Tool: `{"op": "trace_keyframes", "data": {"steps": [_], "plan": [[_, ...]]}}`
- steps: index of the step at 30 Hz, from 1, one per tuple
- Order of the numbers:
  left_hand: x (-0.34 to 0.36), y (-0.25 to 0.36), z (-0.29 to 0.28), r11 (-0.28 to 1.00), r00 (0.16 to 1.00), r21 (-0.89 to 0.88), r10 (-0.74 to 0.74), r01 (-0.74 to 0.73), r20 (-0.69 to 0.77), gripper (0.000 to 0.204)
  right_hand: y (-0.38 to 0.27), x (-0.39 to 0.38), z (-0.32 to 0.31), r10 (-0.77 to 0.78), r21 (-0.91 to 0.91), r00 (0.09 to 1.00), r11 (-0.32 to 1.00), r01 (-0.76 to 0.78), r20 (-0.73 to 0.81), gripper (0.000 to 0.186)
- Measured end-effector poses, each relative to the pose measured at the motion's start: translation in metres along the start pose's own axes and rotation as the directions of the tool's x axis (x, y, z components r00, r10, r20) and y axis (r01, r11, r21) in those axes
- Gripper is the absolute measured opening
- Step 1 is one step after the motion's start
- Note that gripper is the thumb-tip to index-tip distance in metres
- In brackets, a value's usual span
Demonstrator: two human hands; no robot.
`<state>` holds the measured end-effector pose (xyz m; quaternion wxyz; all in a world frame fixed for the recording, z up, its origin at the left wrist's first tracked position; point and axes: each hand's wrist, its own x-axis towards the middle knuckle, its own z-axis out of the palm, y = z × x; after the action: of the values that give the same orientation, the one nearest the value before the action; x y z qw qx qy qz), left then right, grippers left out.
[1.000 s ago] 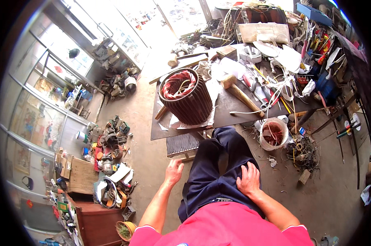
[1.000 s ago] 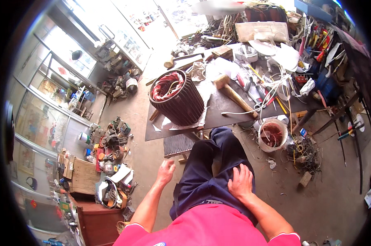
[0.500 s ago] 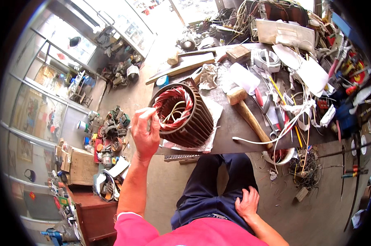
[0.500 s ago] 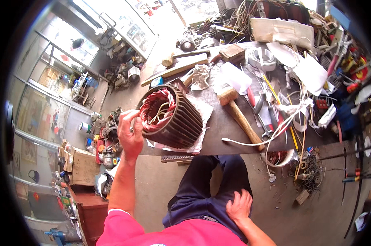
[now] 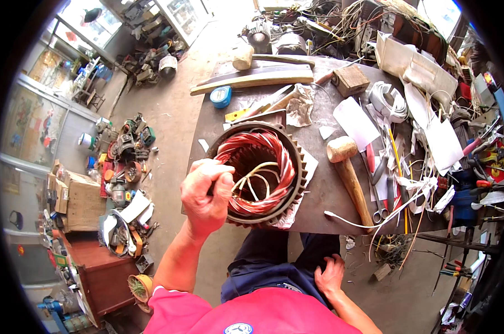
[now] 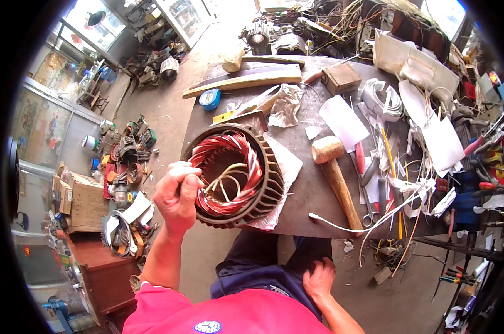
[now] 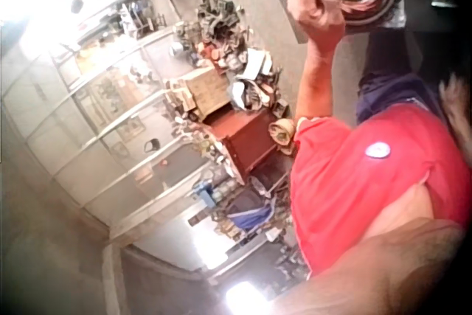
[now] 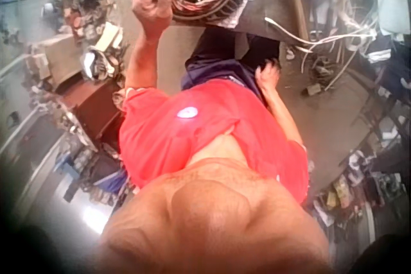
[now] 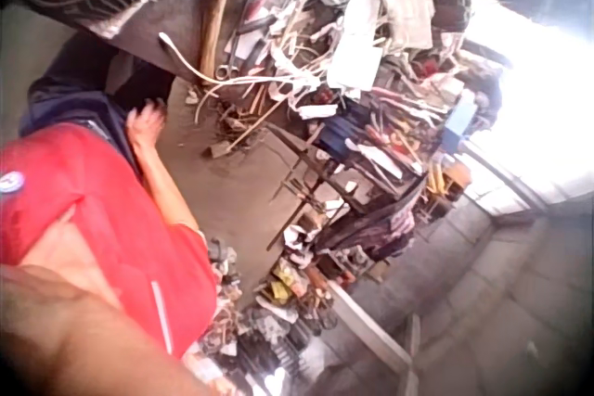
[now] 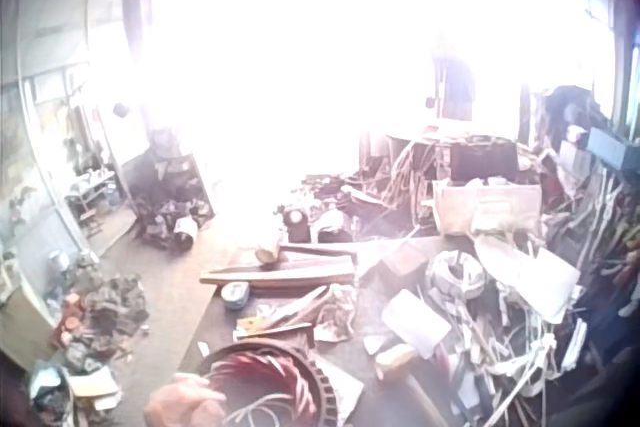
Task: The person works on a cylindrical electrical component with copper windings, pulling out and separating red wires by hand. They use pliers to cut the wires and a wooden mallet to tap the component, likely to adjust or secure the internal windings.
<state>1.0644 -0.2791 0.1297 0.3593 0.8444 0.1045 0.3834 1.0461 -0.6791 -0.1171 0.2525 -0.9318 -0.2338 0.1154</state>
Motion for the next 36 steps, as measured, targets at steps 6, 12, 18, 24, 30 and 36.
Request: {"op": "trace_keyframes", "data": {"steps": [6, 12, 18, 24, 30, 36], "plan": [[0.015, -0.005, -0.002, 0.986, 0.986, -0.005, 0.165, -0.165, 0.032, 0.013, -0.119, 0.092, -0.079, -0.285, 0.275, 0.902, 0.884, 0.378, -0.324, 0.033], [0.084, -0.016, -0.008, 0.929, 0.874, -0.006, 0.350, -0.370, 0.338, 0.024, -0.243, 0.179, -0.176, -0.469, 0.098, 0.615, 0.740, 0.666, -0.634, 0.031], [0.120, -0.040, 0.024, 0.898, 0.664, -0.229, 0.432, -0.375, 0.610, 0.023, -0.285, 0.223, -0.183, -0.405, -0.014, 0.858, 0.906, 0.423, -0.316, 0.035], [0.120, -0.052, 0.030, 0.937, 0.642, -0.300, 0.341, -0.177, 0.687, 0.020, -0.298, 0.234, -0.173, -0.366, -0.028, 0.903, 0.929, 0.369, -0.226, 0.037], [0.118, -0.056, 0.030, 0.938, 0.700, -0.310, 0.324, -0.152, 0.636, 0.017, -0.294, 0.235, -0.166, -0.334, 0.060, 0.909, 0.932, 0.358, -0.248, 0.031], [0.117, -0.058, 0.031, 0.942, 0.715, -0.315, 0.301, -0.118, 0.631, 0.017, -0.291, 0.236, -0.162, -0.327, 0.147, 0.901, 0.914, 0.379, -0.285, 0.024]]}}
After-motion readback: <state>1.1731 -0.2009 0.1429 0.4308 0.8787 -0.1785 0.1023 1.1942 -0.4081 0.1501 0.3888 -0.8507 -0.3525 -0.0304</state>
